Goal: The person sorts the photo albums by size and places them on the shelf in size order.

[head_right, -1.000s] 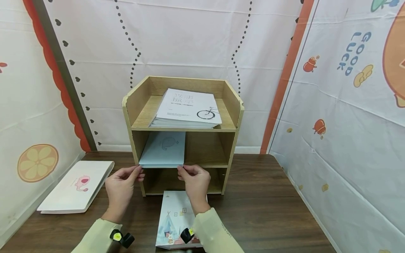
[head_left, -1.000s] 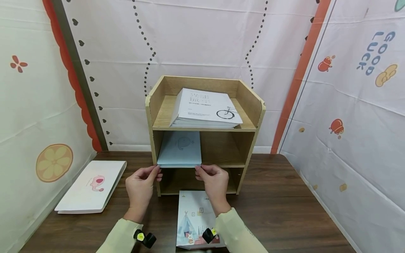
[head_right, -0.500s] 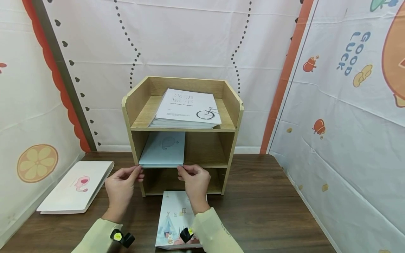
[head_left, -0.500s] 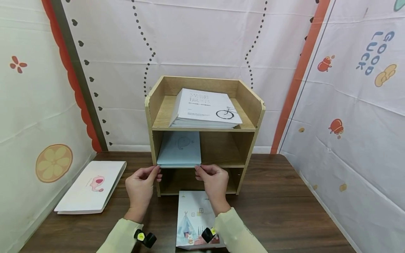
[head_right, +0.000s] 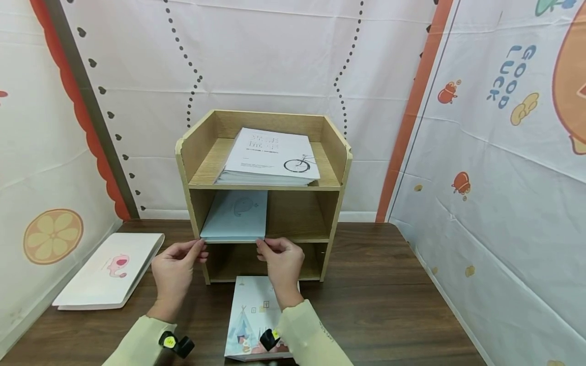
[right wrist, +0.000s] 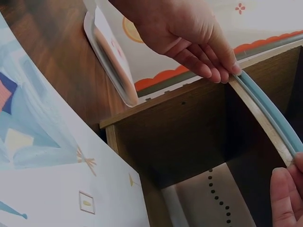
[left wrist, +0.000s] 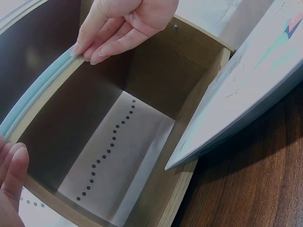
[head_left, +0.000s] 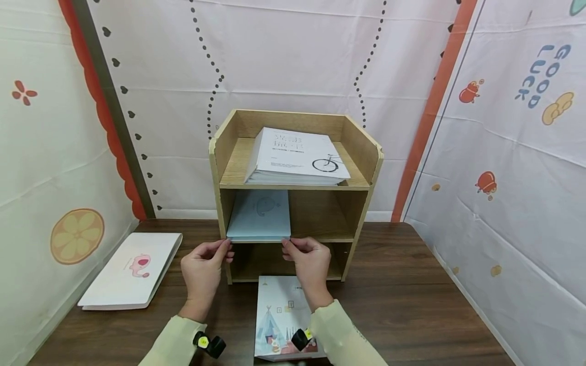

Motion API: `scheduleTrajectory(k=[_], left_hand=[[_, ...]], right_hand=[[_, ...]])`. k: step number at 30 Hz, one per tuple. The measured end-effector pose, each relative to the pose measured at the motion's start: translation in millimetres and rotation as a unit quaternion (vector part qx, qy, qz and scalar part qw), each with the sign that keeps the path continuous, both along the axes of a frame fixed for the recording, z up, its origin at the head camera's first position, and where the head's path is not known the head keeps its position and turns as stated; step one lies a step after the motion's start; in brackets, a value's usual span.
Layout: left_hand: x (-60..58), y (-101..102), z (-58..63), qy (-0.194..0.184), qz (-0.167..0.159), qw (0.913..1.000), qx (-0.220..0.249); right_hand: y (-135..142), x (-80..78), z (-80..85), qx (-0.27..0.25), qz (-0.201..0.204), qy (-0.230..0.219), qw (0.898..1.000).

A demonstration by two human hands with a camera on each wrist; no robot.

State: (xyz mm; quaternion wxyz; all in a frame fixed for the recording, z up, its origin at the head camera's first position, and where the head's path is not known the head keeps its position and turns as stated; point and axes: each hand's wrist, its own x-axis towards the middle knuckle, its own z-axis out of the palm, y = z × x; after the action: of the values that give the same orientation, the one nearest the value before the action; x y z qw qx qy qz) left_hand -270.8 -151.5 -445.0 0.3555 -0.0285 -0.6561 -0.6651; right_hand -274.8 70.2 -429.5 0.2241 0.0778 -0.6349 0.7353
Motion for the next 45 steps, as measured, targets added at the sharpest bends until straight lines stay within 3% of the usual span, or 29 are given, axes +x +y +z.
scheduleTrajectory(k=[11,19,26,36,45], left_hand=[[3.3,-4.1,0.0,0.003,-0.010,0.9997,-0.021],[14.6,-10.0,-2.6,-0.038,-0.007,0.9971,-0.066],[27.6,-20.7,-4.2,-0.080,-0.022,0.9895,-0.119],[44.9,-43.0,-7.6,-0.119,-0.007,0.9785,-0.168],[53.9,-74.2,-14.3,-0.147,-0.033,0.9617,-0.229]], right_hand=[[-0.6,1.7,-1.2,-0.008,0.006,0.010,1.000],[-1.6,9.9,-1.9,-0.010,0.009,-0.012,1.000],[-7.7,18.8,-4.8,0.006,0.032,-0.045,0.998],[-30.7,34.0,-12.4,0.045,0.066,-0.077,0.994],[-58.3,43.2,-24.9,0.029,0.139,-0.128,0.982]])
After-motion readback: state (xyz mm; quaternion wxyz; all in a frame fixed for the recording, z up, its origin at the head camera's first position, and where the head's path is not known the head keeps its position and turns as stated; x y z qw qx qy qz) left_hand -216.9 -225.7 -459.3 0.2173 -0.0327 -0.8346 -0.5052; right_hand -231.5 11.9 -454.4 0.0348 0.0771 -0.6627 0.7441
